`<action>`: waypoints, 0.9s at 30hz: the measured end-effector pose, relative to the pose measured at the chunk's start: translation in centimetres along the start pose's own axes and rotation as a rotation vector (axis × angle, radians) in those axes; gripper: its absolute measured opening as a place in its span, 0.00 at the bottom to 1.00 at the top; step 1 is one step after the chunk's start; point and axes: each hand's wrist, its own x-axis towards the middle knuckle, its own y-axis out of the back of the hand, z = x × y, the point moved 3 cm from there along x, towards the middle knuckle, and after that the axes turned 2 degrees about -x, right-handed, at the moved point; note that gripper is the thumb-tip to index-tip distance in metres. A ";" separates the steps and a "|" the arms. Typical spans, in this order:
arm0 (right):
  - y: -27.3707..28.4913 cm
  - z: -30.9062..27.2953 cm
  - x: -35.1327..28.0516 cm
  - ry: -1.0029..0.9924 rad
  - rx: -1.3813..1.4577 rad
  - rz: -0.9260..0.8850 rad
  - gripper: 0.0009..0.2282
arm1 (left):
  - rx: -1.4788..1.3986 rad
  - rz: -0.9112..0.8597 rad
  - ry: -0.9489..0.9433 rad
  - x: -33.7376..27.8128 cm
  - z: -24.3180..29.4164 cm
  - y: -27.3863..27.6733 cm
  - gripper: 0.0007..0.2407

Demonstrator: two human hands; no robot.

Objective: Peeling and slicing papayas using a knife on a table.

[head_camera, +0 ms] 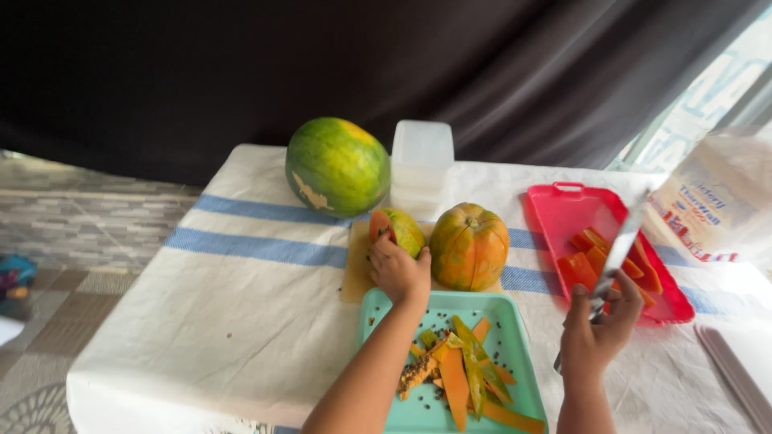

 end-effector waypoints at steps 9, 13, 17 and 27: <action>0.7 3.8 1.2 -0.133 0.179 -0.127 0.11 | 0.070 -0.063 0.007 0.9 0.2 1.2 0.32; 0.9 3.5 1.5 -0.122 0.161 -0.145 0.10 | 0.100 -0.103 -0.010 1.1 -0.5 0.8 0.33; 0.7 4.1 1.2 -0.072 0.187 -0.170 0.10 | 0.095 -0.122 -0.036 1.7 -0.2 1.9 0.32; 0.3 4.6 1.3 -0.083 0.180 -0.176 0.12 | -0.002 -0.178 -0.106 1.9 -1.7 3.7 0.32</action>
